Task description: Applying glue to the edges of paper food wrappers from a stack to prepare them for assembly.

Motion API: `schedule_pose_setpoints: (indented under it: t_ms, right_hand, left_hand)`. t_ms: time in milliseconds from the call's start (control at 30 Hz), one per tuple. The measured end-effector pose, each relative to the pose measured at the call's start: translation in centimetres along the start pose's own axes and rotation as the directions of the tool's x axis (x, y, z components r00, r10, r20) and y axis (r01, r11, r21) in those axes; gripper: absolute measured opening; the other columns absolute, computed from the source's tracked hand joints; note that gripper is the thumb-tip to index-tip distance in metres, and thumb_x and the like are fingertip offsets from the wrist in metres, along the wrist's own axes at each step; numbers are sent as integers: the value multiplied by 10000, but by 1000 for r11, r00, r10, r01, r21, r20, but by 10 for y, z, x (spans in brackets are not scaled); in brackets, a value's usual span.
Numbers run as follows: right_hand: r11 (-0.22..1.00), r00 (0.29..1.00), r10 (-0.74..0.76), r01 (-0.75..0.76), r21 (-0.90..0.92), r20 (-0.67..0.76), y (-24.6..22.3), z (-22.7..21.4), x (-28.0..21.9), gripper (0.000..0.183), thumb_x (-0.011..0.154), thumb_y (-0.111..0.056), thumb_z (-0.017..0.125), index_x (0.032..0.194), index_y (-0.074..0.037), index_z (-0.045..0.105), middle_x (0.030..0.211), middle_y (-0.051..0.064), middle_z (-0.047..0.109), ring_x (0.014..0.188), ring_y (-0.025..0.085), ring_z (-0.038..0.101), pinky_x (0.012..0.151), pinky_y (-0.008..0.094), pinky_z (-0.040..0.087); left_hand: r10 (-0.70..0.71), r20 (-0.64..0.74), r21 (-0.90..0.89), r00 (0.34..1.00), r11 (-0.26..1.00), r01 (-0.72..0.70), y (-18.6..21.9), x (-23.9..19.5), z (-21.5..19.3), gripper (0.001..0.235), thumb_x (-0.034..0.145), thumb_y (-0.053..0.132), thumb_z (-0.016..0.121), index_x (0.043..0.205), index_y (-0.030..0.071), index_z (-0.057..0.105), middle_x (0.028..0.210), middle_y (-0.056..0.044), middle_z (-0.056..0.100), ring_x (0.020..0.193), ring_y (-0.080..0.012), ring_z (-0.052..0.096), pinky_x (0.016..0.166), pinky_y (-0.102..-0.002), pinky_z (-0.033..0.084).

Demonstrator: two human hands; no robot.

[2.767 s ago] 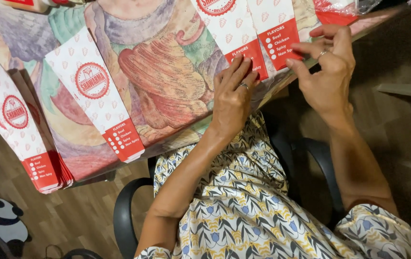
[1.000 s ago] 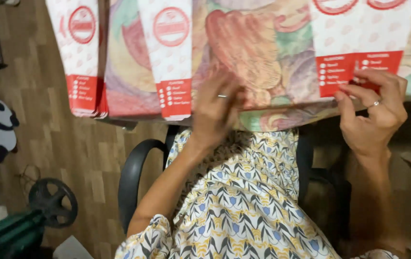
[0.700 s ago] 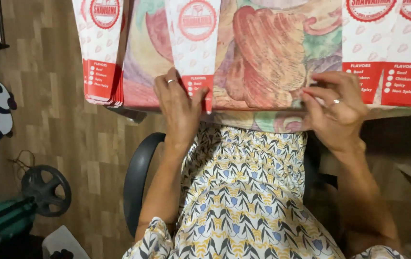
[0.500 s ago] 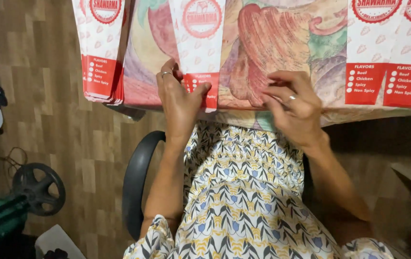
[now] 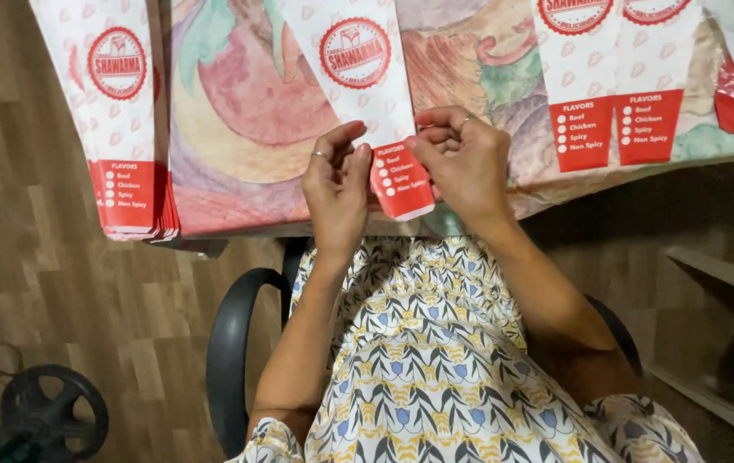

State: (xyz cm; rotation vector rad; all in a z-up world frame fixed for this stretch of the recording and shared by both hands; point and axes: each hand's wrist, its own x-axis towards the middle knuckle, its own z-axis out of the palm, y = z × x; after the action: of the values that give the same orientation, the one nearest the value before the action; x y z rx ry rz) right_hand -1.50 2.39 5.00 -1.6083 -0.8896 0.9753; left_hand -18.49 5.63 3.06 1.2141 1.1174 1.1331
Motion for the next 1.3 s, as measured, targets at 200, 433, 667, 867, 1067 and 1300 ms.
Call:
schedule_pose_setpoints:
  t_ms: [200, 433, 667, 867, 1067, 1300]
  right_hand:
    - [923, 936, -328, 288, -255, -129, 2, -35, -5, 211, 906, 85, 818, 1087, 8, 741, 819, 166, 746, 647, 116, 664, 575, 235, 564]
    - [866, 889, -423, 338, -369, -177, 7, -55, -3, 153, 918, 36, 866, 1024, -24, 774, 793, 136, 751, 641, 121, 686, 567, 219, 556]
    - [774, 794, -558, 393, -496, -242, 4, -87, 2, 123, 970, 118, 820, 1052, 93, 731, 873, 149, 727, 746, 183, 669, 633, 268, 586]
    - [682, 777, -593, 346, -644, -211, 14, -109, 2, 117, 953, 74, 851, 1004, 70, 746, 824, 122, 707, 695, 168, 645, 613, 295, 527]
    - [526, 742, -669, 424, -738, -50, 12, -133, -12, 113, 975, 105, 894, 1013, 89, 789, 1014, 199, 630, 784, 267, 619, 589, 340, 482]
    - [495, 693, -649, 697, -519, 314, 2, -141, -37, 93, 985, -46, 791, 1019, 34, 760, 1220, 209, 719, 1041, 431, 705, 882, 481, 580]
  left_hand:
    - [62, 58, 40, 996, 997, -65, 2, 4, 34, 327, 939, -79, 647, 1240, 48, 661, 865, -89, 680, 598, -85, 602, 518, -243, 559]
    - [77, 26, 116, 997, 990, -80, 4, 18, 57, 305, 901, 19, 759, 1174, 95, 645, 738, -23, 652, 583, -68, 589, 528, -198, 513]
    - [159, 141, 262, 977, 946, -191, 11, 35, 57, 358, 891, 56, 792, 1188, 86, 595, 800, 14, 493, 682, -93, 484, 645, -245, 468]
    - [425, 214, 664, 880, 597, -450, 6, 31, 74, 468, 907, 66, 802, 1274, -5, 520, 1274, -214, 531, 1113, -353, 627, 908, -439, 606]
    - [630, 556, 293, 542, 462, -837, 5, 0, 99, 343, 891, -23, 833, 1112, -60, 574, 1165, -234, 630, 1024, -362, 644, 832, -453, 572]
    - [601, 645, 249, 472, 419, -873, -23, -9, 112, 238, 859, 184, 845, 1009, 38, 731, 1103, -137, 718, 1205, -339, 648, 1056, -483, 488]
